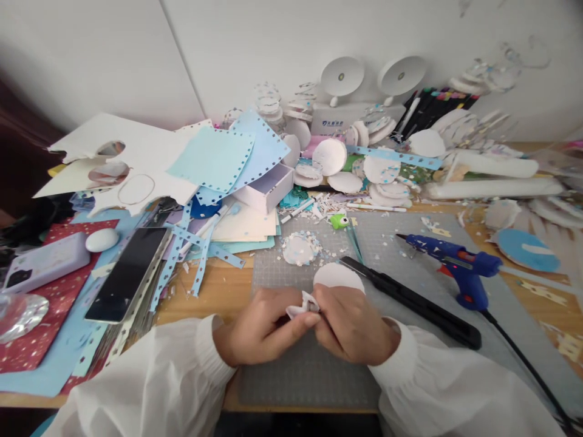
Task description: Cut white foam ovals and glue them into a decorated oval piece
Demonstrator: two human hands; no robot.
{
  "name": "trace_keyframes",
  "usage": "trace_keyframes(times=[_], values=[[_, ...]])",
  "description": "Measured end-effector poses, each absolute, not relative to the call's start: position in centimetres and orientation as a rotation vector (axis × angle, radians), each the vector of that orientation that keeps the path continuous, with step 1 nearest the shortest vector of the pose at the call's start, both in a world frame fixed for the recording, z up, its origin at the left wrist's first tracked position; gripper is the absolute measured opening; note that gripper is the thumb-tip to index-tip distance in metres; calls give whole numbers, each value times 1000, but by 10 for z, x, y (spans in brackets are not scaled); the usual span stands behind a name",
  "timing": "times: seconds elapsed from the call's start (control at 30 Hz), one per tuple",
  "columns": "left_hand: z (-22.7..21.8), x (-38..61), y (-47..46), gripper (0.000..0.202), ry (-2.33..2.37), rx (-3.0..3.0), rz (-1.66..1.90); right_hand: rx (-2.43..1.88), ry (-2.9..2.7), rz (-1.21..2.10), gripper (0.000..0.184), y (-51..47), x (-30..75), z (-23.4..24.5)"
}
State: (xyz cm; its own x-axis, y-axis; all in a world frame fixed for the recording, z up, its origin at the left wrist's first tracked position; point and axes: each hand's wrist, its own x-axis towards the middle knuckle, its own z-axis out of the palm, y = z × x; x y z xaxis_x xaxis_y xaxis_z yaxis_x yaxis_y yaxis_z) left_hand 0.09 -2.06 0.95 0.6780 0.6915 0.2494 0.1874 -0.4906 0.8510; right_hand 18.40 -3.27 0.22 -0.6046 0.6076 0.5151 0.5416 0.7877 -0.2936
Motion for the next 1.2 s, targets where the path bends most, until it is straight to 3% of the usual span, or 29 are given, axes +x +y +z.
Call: trace_keyframes(times=[0.73,1.07,1.2], values=[[13,5,-32,21,503,2078,737,-907,-2180,493,17,-49,179,4],[10,6,-28,41,733,1593,719,-843,-2285,500,12,-40,177,-3],[9,1,-22,38,773,1581,675,-891,-2278,595,9,-38,179,0]])
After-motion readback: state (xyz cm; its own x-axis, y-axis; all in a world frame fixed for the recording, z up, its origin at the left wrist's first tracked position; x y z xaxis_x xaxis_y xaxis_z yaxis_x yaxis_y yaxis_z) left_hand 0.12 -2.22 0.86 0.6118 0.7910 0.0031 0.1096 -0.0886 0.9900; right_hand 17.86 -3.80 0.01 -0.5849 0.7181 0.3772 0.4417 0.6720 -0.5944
